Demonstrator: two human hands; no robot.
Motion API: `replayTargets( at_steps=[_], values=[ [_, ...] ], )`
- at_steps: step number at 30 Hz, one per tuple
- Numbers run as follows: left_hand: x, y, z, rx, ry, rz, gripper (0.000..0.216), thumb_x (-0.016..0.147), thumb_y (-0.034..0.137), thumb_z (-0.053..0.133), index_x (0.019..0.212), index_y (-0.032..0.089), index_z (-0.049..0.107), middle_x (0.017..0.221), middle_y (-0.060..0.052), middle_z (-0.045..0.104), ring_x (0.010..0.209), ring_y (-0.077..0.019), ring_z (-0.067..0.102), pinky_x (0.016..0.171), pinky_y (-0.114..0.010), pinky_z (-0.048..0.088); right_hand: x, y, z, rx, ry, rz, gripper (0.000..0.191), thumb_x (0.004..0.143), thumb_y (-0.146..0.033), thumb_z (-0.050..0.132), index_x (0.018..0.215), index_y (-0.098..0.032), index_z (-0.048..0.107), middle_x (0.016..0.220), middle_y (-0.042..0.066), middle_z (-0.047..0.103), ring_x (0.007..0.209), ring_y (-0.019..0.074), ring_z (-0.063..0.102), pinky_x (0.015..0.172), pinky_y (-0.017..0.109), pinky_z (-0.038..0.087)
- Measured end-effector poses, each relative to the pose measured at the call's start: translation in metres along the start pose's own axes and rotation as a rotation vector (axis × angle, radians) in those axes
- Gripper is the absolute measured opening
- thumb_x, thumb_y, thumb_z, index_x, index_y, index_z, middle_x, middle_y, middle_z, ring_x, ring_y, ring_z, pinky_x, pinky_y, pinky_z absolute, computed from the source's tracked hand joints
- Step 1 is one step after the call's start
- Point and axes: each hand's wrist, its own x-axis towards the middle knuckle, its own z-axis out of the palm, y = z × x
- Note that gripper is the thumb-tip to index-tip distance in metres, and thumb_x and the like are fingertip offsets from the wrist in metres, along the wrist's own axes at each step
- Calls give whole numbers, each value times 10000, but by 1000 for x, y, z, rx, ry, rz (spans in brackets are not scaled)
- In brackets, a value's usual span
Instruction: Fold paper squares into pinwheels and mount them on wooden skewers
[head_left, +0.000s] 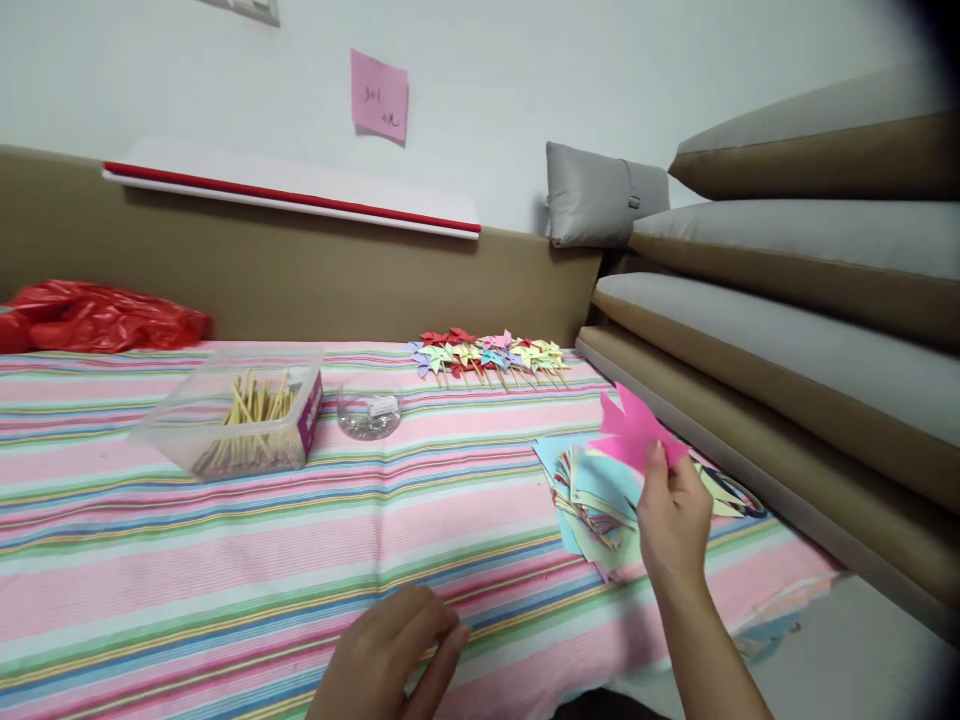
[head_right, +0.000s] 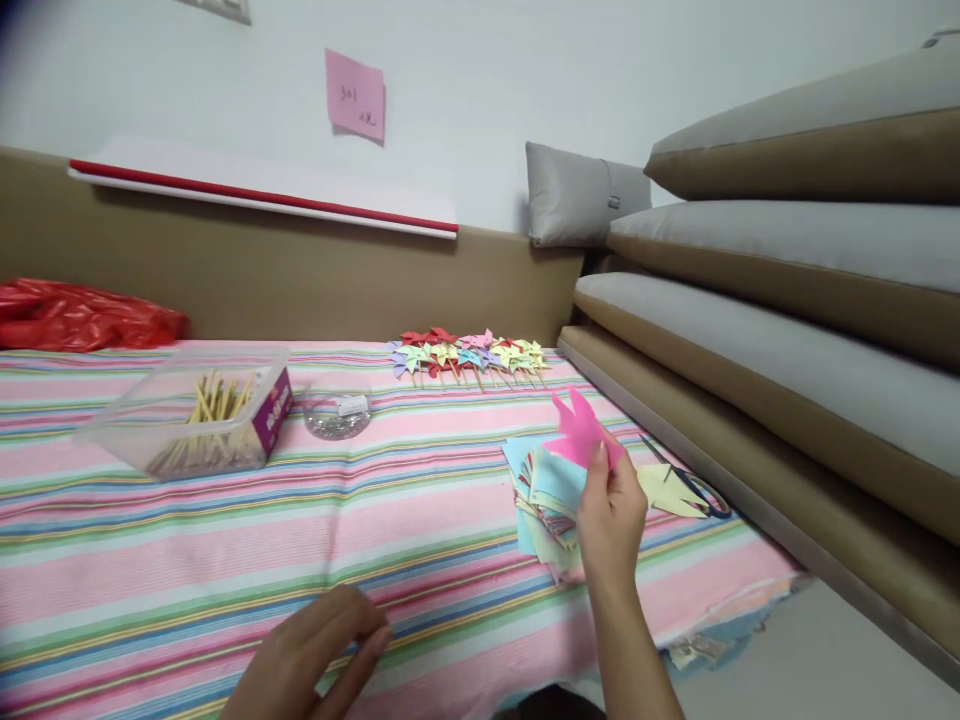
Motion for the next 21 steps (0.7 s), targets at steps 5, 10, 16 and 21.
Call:
replayTargets(
  at_steps=[5,10,16,21],
  values=[
    [16,2,-5,-503,150,-524,311,953,485,541,1175,284,625,1153,-80,690,985,-241,663,774,-320,529,-50,-39,36,678,-433,492,366,782,-507,760,1028,-244,695,995,21,737,927,200,664,797,297,525],
    [28,1,-6,-988,238,-629,545,906,620,536,1281,234,627,1238,-133,681,1029,-285,674,873,-393,521,-86,-63,48,706,-799,556,371,841,-493,724,1108,-238,692,934,35,739,790,190,662,692,287,521],
    [31,3,-3,-1076,181,-733,332,799,475,758,915,170,703,867,-60,729,821,-215,656,736,-292,515,-94,-71,47,499,-1058,392,288,888,-473,670,1020,-223,725,790,-6,637,683,132,557,606,238,448],
    [30,-2,5,-1025,283,-802,320,779,462,772,854,162,691,795,-39,693,753,-189,598,673,-265,476,-95,-59,50,458,-1033,309,351,953,-425,586,1267,-269,601,821,-15,600,713,135,554,636,247,465]
  ],
)
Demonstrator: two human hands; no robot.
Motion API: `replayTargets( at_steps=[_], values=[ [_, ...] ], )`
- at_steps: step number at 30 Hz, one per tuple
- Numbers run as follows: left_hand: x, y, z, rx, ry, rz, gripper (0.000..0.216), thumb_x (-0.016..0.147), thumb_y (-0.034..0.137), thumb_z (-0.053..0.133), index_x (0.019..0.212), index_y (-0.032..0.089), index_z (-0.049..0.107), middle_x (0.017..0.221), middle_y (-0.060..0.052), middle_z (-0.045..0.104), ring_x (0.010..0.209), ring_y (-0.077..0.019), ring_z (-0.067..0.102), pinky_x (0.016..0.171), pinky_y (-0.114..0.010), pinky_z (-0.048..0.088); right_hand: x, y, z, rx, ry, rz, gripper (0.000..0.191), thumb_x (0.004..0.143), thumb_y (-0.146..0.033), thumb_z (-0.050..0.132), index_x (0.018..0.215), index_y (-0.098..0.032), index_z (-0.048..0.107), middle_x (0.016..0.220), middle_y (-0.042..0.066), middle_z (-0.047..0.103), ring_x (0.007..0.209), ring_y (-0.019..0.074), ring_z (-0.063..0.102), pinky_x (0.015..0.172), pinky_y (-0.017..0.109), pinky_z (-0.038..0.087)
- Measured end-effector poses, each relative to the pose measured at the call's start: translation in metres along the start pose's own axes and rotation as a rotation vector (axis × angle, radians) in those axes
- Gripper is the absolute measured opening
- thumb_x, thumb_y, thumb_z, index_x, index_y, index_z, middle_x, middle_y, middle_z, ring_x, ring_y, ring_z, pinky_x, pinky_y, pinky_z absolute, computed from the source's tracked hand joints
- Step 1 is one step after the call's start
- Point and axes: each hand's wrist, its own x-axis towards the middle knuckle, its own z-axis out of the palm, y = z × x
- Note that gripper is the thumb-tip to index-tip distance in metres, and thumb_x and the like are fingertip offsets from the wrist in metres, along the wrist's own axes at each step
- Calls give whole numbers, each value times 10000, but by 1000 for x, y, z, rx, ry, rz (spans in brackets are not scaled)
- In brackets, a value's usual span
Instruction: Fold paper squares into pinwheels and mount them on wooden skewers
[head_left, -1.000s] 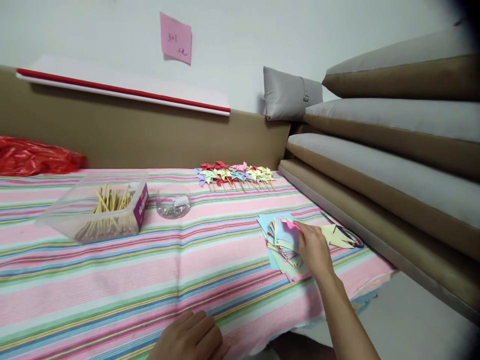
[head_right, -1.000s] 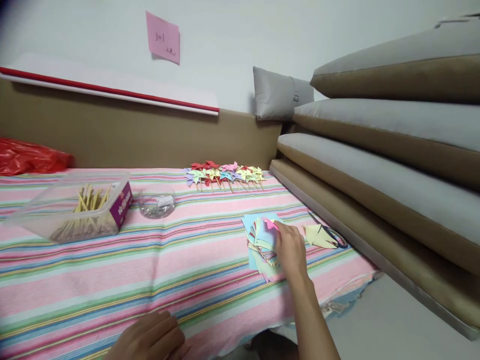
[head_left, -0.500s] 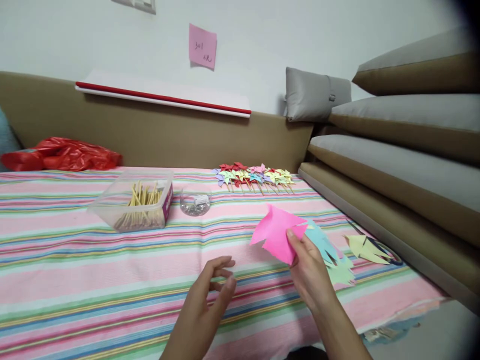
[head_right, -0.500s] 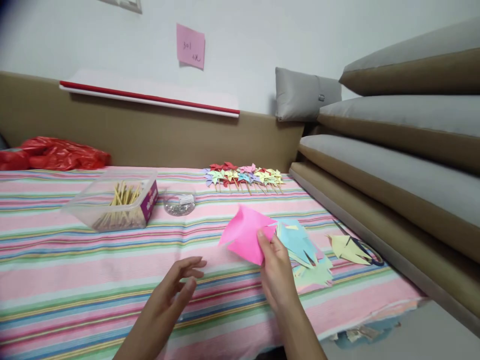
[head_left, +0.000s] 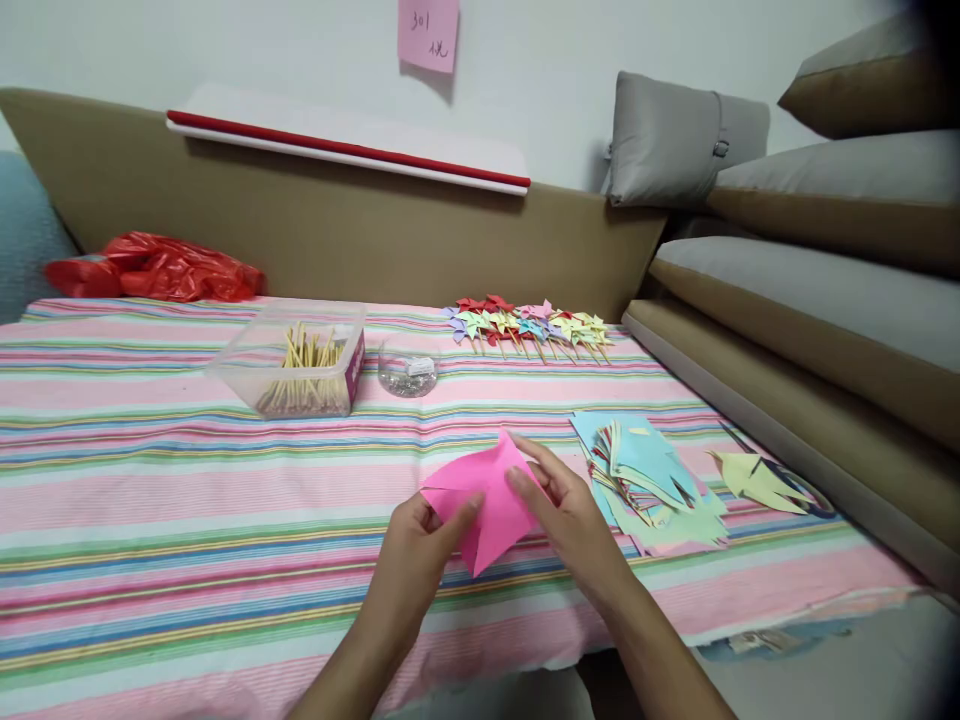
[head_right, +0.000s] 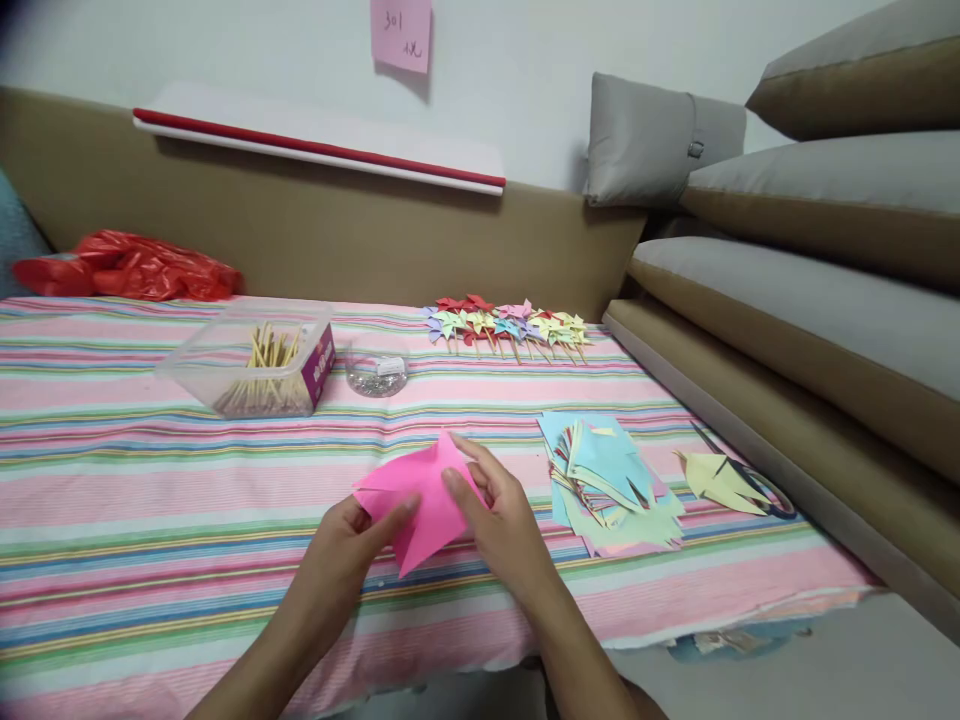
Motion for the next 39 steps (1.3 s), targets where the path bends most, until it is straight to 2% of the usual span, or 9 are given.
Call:
replayTargets(
  at_steps=[3,6,9,13,18,25,28,35,39],
  values=[
    [3,-1,-3,-24,94,18,325,789,476,757,854,165,690,819,-37,679,776,-187,582,692,-266,467,-2,6,-6,-81,89,-106,376,1004,-380,482,1372,-307,481,912,5,626,720,145,568,632,271,492],
    [3,-1,-5,-63,154,28,330,774,470,771,869,163,695,836,-43,680,773,-187,576,680,-263,462,-8,7,-10,-336,80,-301,287,1017,-270,429,1273,-321,548,1238,62,588,970,182,611,819,348,531],
    [2,1,-5,-88,174,56,333,760,461,784,870,159,699,824,-45,689,756,-184,579,679,-263,467,-15,9,-11,-643,14,-534,281,972,-196,522,1199,-324,627,1466,68,411,1285,243,477,1044,442,443],
    [1,6,-4,-101,146,84,304,770,436,780,869,157,710,817,-48,700,765,-191,590,718,-277,486,-18,13,-8,-777,4,-652,254,899,-237,682,1134,-331,691,1539,56,305,1378,299,392,1088,502,410],
    [-1,9,-3,-34,120,78,286,775,420,774,729,168,648,706,-5,631,687,-166,542,664,-257,458,-17,9,-5,-705,60,-586,110,877,-288,716,968,-331,761,1491,49,394,1357,320,417,1053,512,436],
    [-7,7,-1,116,85,106,329,812,460,734,713,172,609,629,28,538,592,-127,449,579,-235,391,-15,8,3,-446,176,-328,132,907,-376,657,876,-289,751,1410,72,475,1309,295,474,1082,485,390],
    [-9,9,3,98,76,121,299,805,454,747,765,175,648,661,20,591,620,-135,506,600,-233,427,-14,10,7,-341,191,-215,190,904,-422,650,846,-264,737,1371,78,497,1322,287,461,1111,454,353],
    [-9,12,7,36,54,132,293,790,401,778,983,189,716,700,9,656,662,-150,586,636,-238,477,-16,9,15,-201,192,-124,220,882,-439,669,811,-235,707,1233,85,546,1199,265,547,948,354,469],
    [-8,10,6,82,67,136,260,788,412,779,870,180,698,710,1,664,647,-142,565,605,-230,449,-17,9,16,-201,195,-120,201,883,-426,673,807,-243,705,1226,75,545,1228,259,530,986,350,457]
  ],
)
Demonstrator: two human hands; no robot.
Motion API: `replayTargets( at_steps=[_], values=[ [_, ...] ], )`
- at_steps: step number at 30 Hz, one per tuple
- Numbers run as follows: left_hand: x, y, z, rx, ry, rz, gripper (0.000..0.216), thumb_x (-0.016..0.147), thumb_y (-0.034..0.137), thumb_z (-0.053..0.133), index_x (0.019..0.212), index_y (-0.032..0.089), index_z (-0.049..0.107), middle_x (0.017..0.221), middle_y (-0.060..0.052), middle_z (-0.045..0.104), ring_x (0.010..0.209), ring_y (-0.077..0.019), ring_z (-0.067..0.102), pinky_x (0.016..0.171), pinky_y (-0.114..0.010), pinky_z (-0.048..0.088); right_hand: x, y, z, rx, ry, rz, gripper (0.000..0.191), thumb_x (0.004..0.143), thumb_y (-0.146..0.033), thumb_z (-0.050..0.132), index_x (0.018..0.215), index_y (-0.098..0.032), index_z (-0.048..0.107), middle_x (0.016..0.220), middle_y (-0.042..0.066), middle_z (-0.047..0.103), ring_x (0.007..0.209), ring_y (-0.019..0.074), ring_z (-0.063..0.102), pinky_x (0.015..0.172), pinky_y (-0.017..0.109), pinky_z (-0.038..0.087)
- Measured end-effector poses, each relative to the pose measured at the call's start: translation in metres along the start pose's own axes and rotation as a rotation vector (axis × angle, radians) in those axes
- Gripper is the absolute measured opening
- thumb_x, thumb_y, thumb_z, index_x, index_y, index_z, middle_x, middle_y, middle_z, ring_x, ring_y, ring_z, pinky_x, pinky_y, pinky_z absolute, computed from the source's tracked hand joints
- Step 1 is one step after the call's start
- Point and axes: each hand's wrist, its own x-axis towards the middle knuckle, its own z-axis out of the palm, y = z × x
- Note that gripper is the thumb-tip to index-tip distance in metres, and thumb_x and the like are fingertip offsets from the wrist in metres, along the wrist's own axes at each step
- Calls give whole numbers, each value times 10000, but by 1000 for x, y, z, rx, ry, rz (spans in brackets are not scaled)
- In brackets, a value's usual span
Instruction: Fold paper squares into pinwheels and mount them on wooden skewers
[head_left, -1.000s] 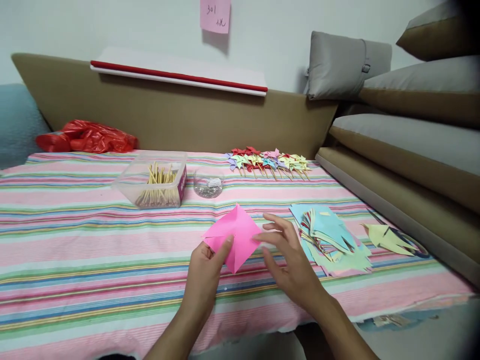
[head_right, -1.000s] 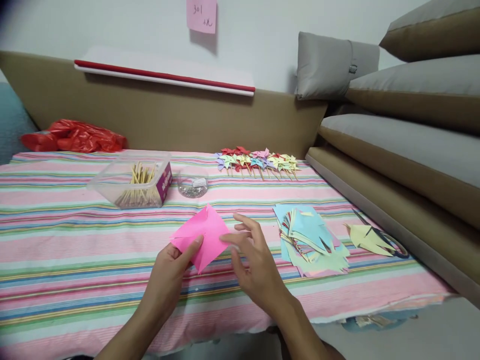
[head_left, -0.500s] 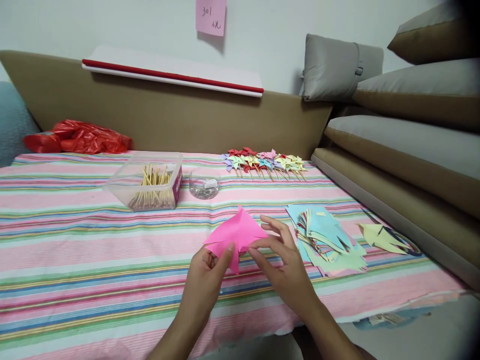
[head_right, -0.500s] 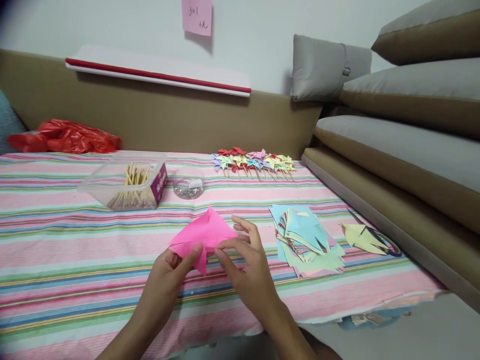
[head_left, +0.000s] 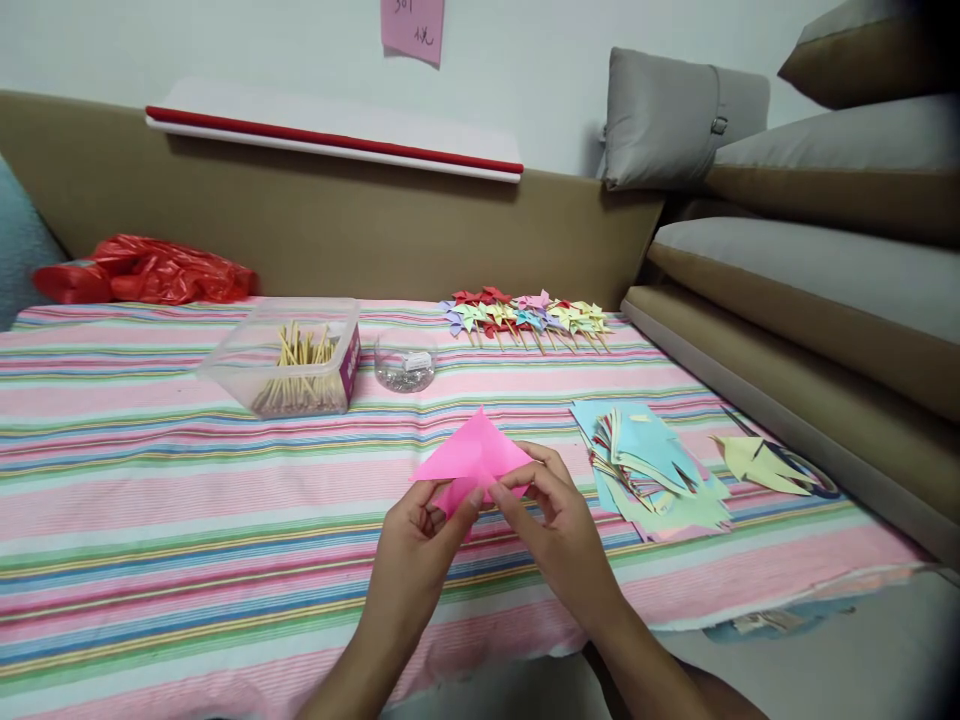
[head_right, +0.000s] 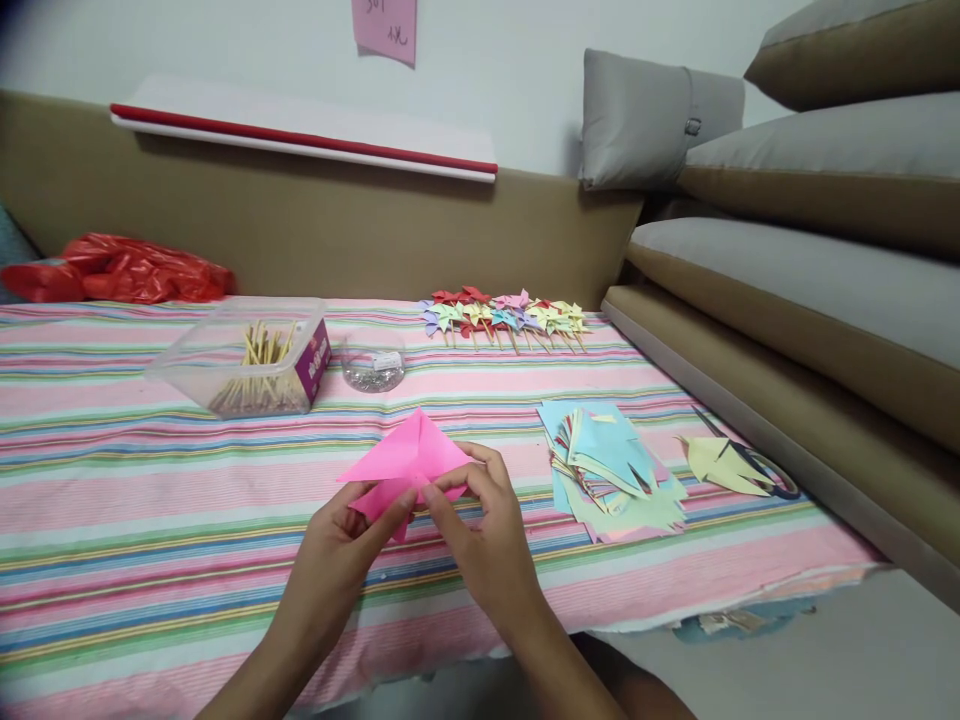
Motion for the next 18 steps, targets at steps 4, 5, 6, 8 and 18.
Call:
replayTargets(
  at_steps=[4,5,6,8,18],
  values=[
    [-1,-1,0,45,6,10,268,805,433,755,875,183,689,712,7,650,653,-144,552,598,-231,422,1,1,0,-11,23,-13,187,870,-425,690,819,-245,692,1236,76,521,1245,260,519,965,353,476],
    [-1,-1,0,46,0,17,268,808,432,749,899,186,693,718,8,651,653,-146,552,598,-232,418,1,1,0,-14,23,-17,187,869,-424,691,820,-243,689,1231,79,520,1244,262,519,956,354,482],
    [-1,-1,0,49,-9,22,270,809,431,747,919,190,696,722,9,654,647,-146,551,594,-233,414,0,1,0,-18,22,-21,188,869,-421,691,818,-241,686,1227,83,522,1244,264,520,949,356,487],
    [0,-1,0,55,-15,26,269,807,427,745,933,195,697,733,6,668,634,-148,556,582,-233,407,0,2,0,-32,21,-37,185,867,-412,694,807,-237,680,1225,89,527,1253,269,513,945,360,491],
    [-5,5,1,-8,-49,1,327,793,365,764,1053,222,628,619,52,598,683,-169,622,592,-219,439,3,-9,-8,307,-13,153,468,766,-442,789,1168,-262,630,1196,78,647,1122,254,623,960,392,514]
  ],
)
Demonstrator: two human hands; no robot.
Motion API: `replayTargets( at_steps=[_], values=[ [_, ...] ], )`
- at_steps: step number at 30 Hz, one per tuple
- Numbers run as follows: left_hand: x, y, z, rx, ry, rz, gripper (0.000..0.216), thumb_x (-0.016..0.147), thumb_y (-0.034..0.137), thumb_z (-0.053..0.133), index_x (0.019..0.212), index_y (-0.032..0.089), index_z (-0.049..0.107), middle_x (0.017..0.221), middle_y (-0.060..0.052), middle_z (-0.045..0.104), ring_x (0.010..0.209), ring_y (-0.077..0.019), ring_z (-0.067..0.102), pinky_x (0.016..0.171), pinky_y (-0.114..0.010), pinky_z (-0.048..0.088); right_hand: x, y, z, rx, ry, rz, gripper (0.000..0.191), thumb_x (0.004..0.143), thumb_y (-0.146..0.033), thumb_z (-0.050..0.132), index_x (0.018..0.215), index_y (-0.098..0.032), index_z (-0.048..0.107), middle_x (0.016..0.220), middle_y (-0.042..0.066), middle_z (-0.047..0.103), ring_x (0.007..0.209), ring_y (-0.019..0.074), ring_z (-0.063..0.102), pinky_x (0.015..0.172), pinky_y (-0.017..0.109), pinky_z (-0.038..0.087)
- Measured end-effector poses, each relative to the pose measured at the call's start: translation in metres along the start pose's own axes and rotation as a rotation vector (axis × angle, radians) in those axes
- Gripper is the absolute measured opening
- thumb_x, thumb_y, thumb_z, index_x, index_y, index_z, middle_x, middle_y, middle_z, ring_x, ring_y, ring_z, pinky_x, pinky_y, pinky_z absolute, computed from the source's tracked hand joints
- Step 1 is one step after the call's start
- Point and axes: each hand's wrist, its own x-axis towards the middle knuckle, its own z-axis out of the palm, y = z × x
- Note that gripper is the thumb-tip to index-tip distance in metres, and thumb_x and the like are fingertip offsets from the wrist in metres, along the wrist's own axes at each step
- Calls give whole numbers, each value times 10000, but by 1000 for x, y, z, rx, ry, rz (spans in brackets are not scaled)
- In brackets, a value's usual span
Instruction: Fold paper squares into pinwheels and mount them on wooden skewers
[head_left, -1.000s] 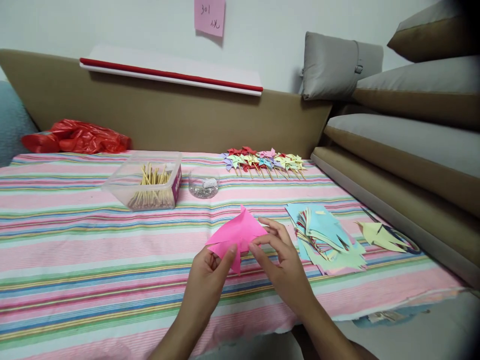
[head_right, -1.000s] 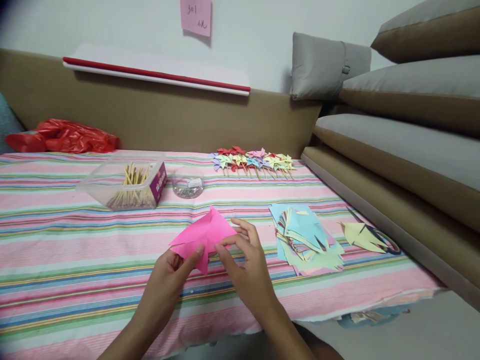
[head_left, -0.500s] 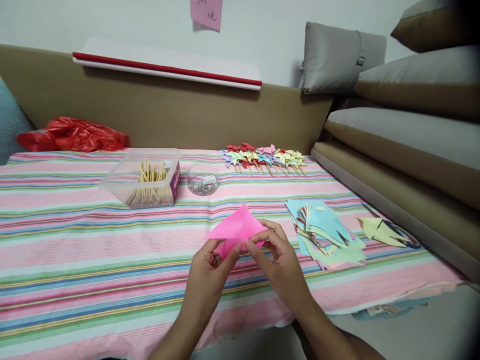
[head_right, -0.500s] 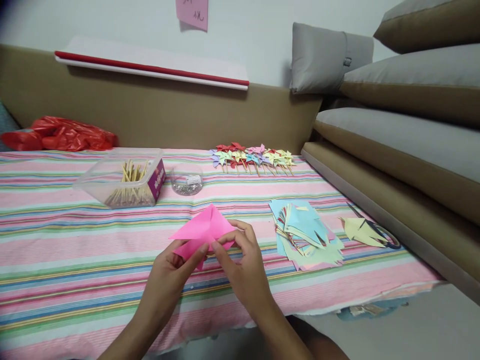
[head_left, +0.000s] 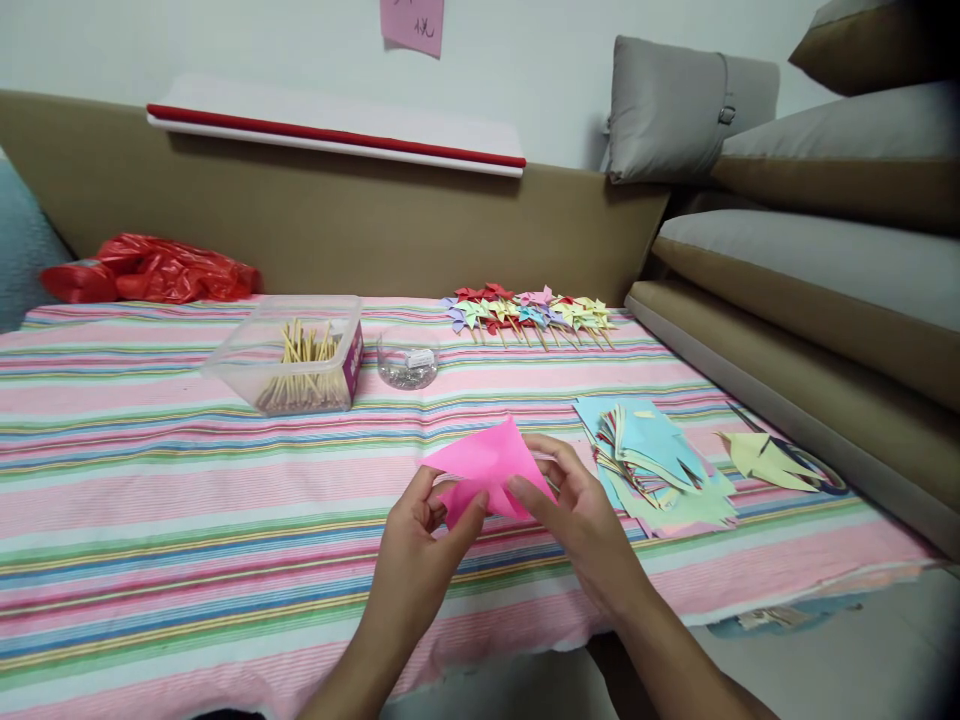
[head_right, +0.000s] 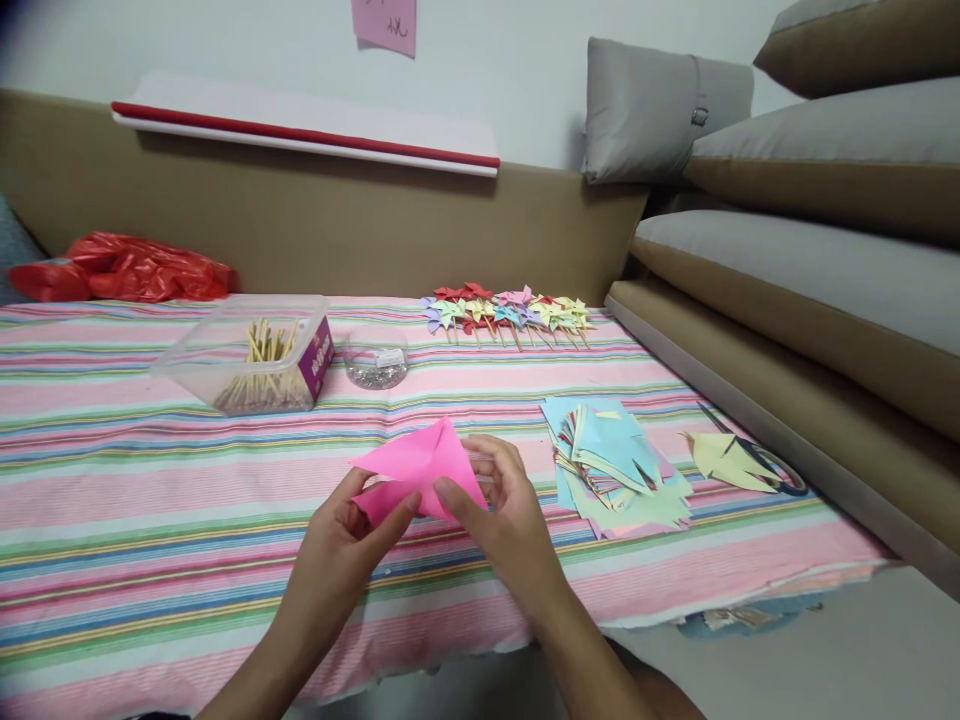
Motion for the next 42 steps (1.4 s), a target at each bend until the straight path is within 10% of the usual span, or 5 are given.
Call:
replayTargets(
  at_steps=[11,19,26,42],
  values=[
    [3,2,-11,-5,-260,-88,564,845,349,730,1320,269,436,782,10,716,736,-186,687,689,-273,505,1,-1,-15,-49,-243,156,308,788,-418,785,1028,-225,768,1039,52,706,896,222,663,727,300,530],
    [7,2,-9,-97,-116,-116,567,801,333,781,1289,249,505,878,-13,728,815,-186,689,748,-277,527,-3,6,11,275,-47,207,265,788,-422,791,900,-187,743,822,29,731,768,183,627,745,305,483],
    [5,-10,4,-184,-131,-61,161,773,265,797,826,190,665,809,5,648,818,-156,603,749,-230,495,-5,11,24,511,8,237,195,780,-367,813,797,-190,735,717,-17,660,647,118,537,643,249,451],
    [7,-17,0,-165,55,-62,240,827,413,744,806,187,663,746,10,584,712,-136,497,652,-219,430,-7,15,33,477,-43,169,173,863,-359,725,930,-199,730,849,30,695,802,174,598,749,308,501]
  ],
)
